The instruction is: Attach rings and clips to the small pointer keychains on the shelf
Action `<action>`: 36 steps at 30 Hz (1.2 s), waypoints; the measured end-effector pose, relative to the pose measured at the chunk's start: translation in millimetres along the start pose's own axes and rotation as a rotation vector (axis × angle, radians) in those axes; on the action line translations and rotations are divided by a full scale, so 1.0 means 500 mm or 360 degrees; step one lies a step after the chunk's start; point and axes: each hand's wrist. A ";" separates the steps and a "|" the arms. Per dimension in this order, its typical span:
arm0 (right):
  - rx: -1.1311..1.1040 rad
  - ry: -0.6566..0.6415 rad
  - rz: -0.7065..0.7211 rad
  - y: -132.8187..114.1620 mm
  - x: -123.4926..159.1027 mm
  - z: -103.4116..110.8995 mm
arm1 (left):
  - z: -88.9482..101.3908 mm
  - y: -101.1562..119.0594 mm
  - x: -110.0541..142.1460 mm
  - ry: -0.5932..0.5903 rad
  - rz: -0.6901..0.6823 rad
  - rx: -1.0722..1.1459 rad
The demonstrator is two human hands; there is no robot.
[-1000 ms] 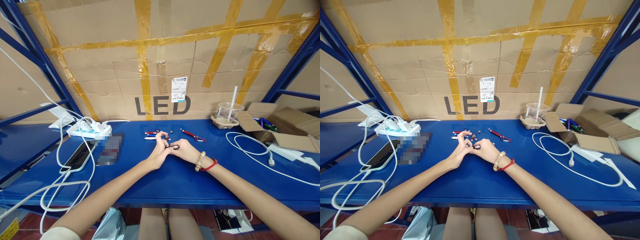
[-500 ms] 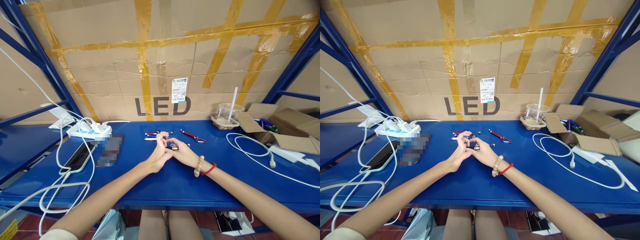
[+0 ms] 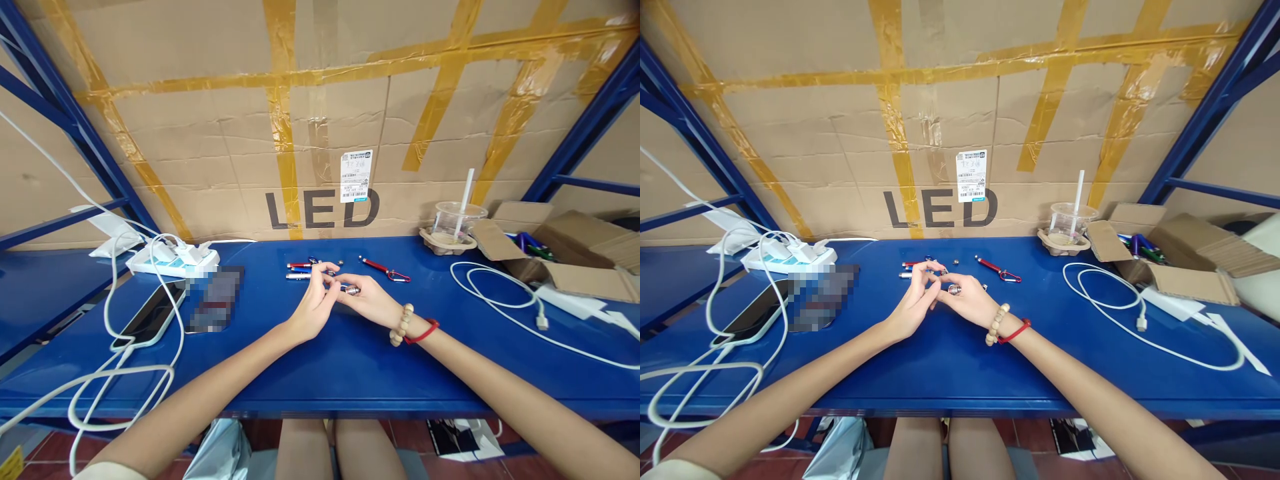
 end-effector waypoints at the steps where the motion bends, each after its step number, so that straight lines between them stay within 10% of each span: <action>1: -0.0019 -0.0009 0.0009 0.001 0.000 0.002 | 0.000 0.000 -0.001 0.0017 -0.0017 0.0019; 11: 0.0022 0.0081 -0.0028 0.015 -0.010 0.020 | 0.013 0.001 -0.011 0.0178 -0.0257 -0.0457; 22: 0.0042 0.0076 0.0045 0.019 -0.006 0.021 | 0.021 -0.011 -0.010 -0.0386 -0.0092 -0.0658; 36: -0.0018 0.0127 -0.0001 -0.003 0.013 0.009 | 0.014 -0.011 0.005 -0.0148 -0.0309 -0.0674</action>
Point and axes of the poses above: each hand's wrist, its own x-axis away from the middle knuckle, its own z-axis out of the back of the hand, y = z × x, and after that the axes turned 15 degrees about y, right-handed
